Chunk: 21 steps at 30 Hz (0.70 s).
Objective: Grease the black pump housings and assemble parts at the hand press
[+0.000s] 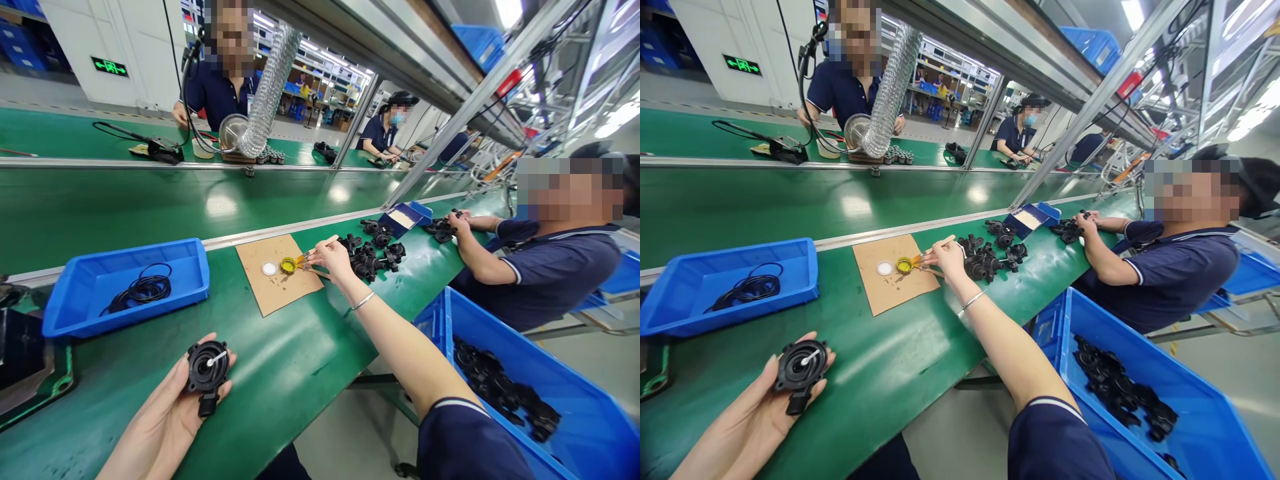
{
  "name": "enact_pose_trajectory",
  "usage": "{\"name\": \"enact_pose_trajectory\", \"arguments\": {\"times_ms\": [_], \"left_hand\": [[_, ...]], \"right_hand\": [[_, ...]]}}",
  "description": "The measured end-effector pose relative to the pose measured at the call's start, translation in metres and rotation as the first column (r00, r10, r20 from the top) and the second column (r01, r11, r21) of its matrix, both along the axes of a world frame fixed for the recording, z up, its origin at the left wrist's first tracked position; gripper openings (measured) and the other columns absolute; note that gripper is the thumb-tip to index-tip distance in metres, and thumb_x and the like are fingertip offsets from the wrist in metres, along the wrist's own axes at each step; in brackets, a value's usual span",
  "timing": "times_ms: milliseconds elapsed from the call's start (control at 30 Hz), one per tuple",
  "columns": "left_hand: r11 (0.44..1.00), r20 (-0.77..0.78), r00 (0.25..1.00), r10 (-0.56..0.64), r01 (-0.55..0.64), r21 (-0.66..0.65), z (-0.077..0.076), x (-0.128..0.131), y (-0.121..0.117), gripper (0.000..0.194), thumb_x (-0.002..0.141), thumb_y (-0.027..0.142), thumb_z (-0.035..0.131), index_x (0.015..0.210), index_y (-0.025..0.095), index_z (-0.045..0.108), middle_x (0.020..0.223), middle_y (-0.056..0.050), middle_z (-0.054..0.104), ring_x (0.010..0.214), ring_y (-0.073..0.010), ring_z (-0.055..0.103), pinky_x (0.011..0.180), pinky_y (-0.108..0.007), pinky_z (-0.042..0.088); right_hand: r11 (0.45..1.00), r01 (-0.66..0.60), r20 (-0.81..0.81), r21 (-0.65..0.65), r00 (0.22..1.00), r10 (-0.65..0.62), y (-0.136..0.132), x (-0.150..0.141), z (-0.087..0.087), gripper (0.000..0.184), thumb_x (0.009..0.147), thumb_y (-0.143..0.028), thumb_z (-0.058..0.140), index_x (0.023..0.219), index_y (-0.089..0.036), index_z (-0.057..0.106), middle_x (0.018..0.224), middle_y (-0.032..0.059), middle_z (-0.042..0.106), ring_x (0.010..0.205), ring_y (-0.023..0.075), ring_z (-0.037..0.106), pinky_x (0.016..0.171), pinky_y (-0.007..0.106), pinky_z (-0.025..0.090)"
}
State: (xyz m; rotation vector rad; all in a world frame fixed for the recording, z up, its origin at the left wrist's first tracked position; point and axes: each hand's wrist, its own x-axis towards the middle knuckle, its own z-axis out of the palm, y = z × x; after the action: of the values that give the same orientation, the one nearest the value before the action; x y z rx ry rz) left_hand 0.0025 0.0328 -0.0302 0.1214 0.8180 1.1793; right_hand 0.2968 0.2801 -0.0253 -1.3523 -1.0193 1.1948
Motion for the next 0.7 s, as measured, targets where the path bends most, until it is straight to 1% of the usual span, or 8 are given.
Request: {"name": "enact_pose_trajectory", "arguments": {"times_ms": [100, 200, 267, 333, 433, 500, 567, 700], "left_hand": [[1.0, 0.003, 1.0, -0.001, 0.001, -0.009, -0.002, 0.0, 0.0, 0.07, 0.092, 0.012, 0.062, 0.155, 0.021, 0.031, 0.125, -0.013, 0.072, 0.117, -0.0295, 0.068, 0.085, -0.036, 0.067], [1.0, -0.034, 0.999, 0.012, -0.013, -0.018, -0.002, 0.002, 0.0, 0.063, 0.092, 0.015, 0.063, 0.151, 0.022, 0.04, 0.126, -0.012, 0.073, 0.118, -0.0296, 0.068, 0.084, -0.035, 0.067], [0.999, -0.06, 0.998, 0.016, -0.017, -0.032, -0.001, 0.002, -0.002, 0.058, 0.093, 0.017, 0.064, 0.147, 0.021, 0.046, 0.128, -0.012, 0.072, 0.12, -0.0295, 0.067, 0.085, -0.034, 0.067], [0.998, -0.054, 0.998, 0.015, -0.018, -0.057, -0.001, 0.003, -0.003, 0.055, 0.093, 0.022, 0.065, 0.146, 0.023, 0.048, 0.132, -0.011, 0.069, 0.123, -0.0293, 0.065, 0.088, -0.035, 0.066], [0.996, -0.031, 0.999, 0.019, -0.022, -0.084, 0.0, 0.003, -0.004, 0.054, 0.093, 0.03, 0.065, 0.145, 0.025, 0.05, 0.137, -0.01, 0.066, 0.127, -0.0295, 0.062, 0.092, -0.035, 0.064], [0.995, -0.038, 0.999, 0.012, -0.016, -0.094, 0.001, 0.003, -0.004, 0.051, 0.094, 0.03, 0.065, 0.143, 0.025, 0.053, 0.137, -0.01, 0.066, 0.128, -0.03, 0.061, 0.092, -0.035, 0.064], [0.995, -0.048, 0.999, 0.003, -0.007, -0.101, 0.003, 0.003, -0.004, 0.048, 0.095, 0.03, 0.062, 0.142, 0.025, 0.055, 0.136, -0.011, 0.066, 0.129, -0.0299, 0.061, 0.093, -0.036, 0.064], [0.993, -0.06, 0.998, -0.018, 0.011, -0.114, 0.006, 0.004, -0.003, 0.047, 0.097, 0.031, 0.059, 0.143, 0.025, 0.053, 0.137, -0.011, 0.066, 0.133, -0.03, 0.057, 0.095, -0.037, 0.063]], "right_hand": [[0.998, -0.02, -0.08, 0.056, 0.996, 0.025, -0.004, 0.0, 0.007, 0.015, 0.094, -0.026, 0.065, 0.092, -0.012, 0.06, 0.075, -0.0008, 0.066, 0.064, 0.0096, 0.066, 0.061, 0.022, 0.058], [0.991, -0.081, -0.175, 0.105, 0.98, 0.099, -0.012, -0.001, 0.011, 0.021, 0.085, -0.027, 0.074, 0.087, -0.015, 0.057, 0.079, 0.0029, 0.071, 0.067, 0.0118, 0.07, 0.067, 0.023, 0.061], [0.986, -0.124, -0.224, 0.11, 0.963, 0.146, -0.018, -0.002, 0.009, 0.026, 0.081, -0.031, 0.078, 0.085, -0.016, 0.057, 0.083, 0.0051, 0.073, 0.068, 0.0118, 0.07, 0.067, 0.023, 0.061], [0.984, -0.146, -0.259, 0.101, 0.951, 0.168, -0.023, -0.001, 0.003, 0.029, 0.078, -0.033, 0.08, 0.086, -0.016, 0.057, 0.083, 0.005, 0.073, 0.066, 0.0116, 0.07, 0.065, 0.023, 0.06], [0.986, -0.141, -0.286, 0.083, 0.945, 0.159, -0.03, 0.004, -0.006, 0.033, 0.075, -0.029, 0.081, 0.095, -0.017, 0.058, 0.087, 0.0053, 0.075, 0.067, 0.0126, 0.071, 0.063, 0.024, 0.06], [0.988, -0.132, -0.289, 0.074, 0.946, 0.148, -0.033, 0.008, -0.01, 0.035, 0.074, -0.026, 0.081, 0.099, -0.017, 0.058, 0.09, 0.0069, 0.075, 0.068, 0.0133, 0.071, 0.063, 0.025, 0.06], [0.99, -0.126, -0.287, 0.069, 0.948, 0.14, -0.036, 0.012, -0.011, 0.035, 0.074, -0.025, 0.081, 0.1, -0.016, 0.059, 0.092, 0.0079, 0.075, 0.069, 0.0137, 0.071, 0.063, 0.024, 0.06], [0.992, -0.105, -0.272, 0.067, 0.955, 0.119, -0.04, 0.017, -0.009, 0.032, 0.075, -0.024, 0.081, 0.098, -0.016, 0.061, 0.09, 0.0068, 0.075, 0.07, 0.0135, 0.071, 0.064, 0.024, 0.058]]}}
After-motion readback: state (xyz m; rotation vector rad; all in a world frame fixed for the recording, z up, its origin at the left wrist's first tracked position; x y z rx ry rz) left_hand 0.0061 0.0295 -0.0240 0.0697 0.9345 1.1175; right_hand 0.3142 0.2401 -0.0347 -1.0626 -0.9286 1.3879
